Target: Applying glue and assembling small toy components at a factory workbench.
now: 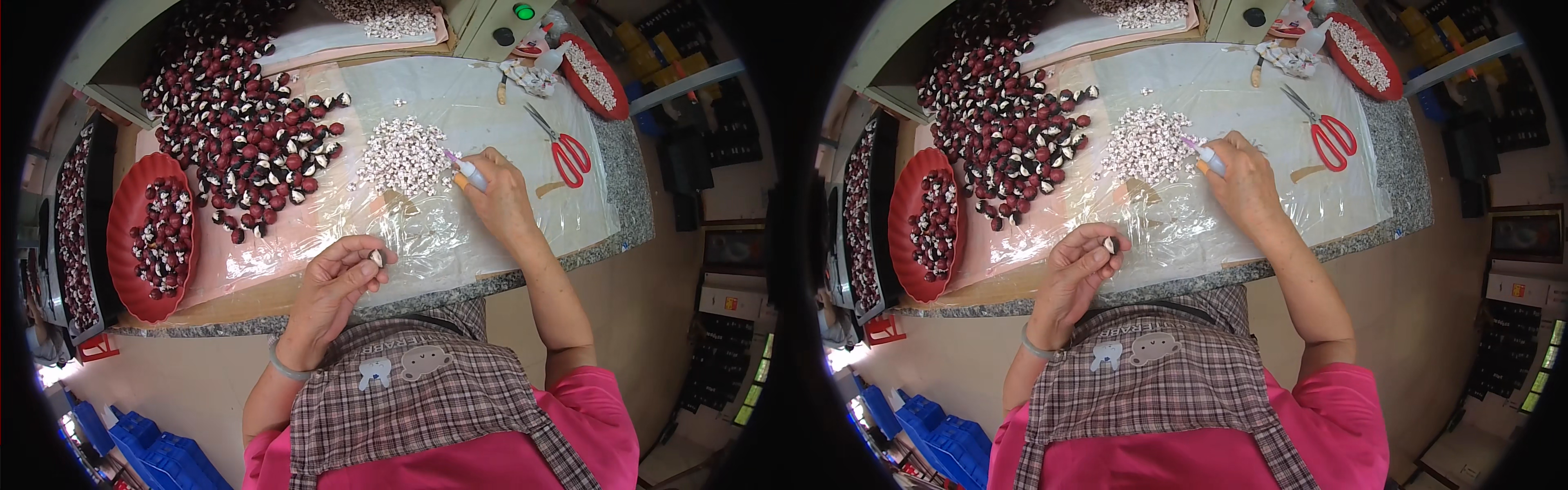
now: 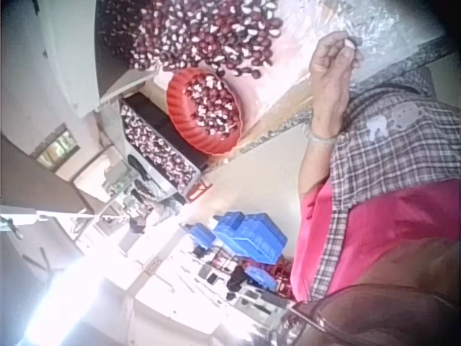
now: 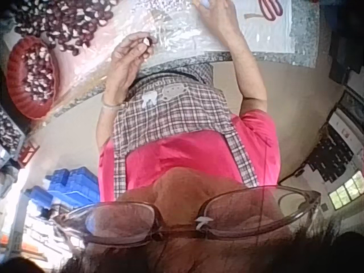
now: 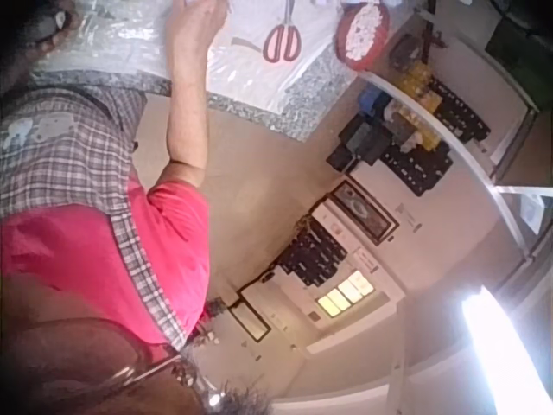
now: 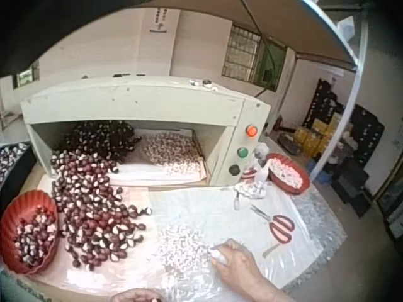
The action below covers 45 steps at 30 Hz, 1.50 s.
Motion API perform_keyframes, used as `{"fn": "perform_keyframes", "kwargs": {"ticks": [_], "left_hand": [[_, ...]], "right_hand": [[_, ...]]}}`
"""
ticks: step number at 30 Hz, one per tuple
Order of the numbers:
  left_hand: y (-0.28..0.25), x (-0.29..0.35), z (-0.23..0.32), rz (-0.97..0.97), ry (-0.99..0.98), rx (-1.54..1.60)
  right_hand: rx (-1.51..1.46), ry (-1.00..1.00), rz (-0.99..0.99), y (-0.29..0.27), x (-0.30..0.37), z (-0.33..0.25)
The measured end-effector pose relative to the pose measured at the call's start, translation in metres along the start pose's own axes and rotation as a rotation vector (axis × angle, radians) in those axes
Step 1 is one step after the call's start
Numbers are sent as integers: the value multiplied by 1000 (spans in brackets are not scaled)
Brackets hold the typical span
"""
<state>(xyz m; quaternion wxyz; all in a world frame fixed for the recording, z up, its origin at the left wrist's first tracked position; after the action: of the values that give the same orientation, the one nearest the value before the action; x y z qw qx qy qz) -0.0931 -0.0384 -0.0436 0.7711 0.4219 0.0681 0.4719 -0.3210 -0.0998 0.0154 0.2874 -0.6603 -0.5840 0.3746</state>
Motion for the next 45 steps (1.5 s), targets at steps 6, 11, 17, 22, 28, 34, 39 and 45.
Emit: {"fn": "perform_keyframes", "kwargs": {"ticks": [6, 11, 17, 22, 28, 34, 39, 45], "left_hand": [[1, 1, 2, 20, 4, -79], [7, -2, 5, 4, 73, -176], [16, 1, 11, 54, 105, -289], [18, 6, 12, 56, 119, -500], [19, 9, 14, 75, 161, -666], [40, 12, 32, 56, 342, -1083], [48, 17, 34, 51, 600, -1222], [45, 14, 39, 52, 490, -1181]], "right_hand": [[-50, 1, -52, -1, -2, 0], [-567, 276, -247, 9, 19, -11], [-836, 321, -418, 31, 51, -51], [-869, 307, -395, 46, 59, -59], [-820, 309, -431, 49, 64, -61], [-726, 314, -429, 51, 66, -58], [-754, 334, -359, 58, 71, -59], [-878, 380, -335, 59, 71, -60]]}}
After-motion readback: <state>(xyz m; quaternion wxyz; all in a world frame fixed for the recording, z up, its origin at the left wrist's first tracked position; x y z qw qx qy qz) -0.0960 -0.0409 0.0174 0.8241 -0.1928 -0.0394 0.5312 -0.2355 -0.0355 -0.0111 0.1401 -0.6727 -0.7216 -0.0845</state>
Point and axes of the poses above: each hand's wrist, its own x-axis away from the middle knuckle, its own y-axis out of the palm, z = x × y, the point moved 9 cm from there along -x, towards the middle knuckle, and after that the axes turned 1 degree about x, right-handed, at the moved point
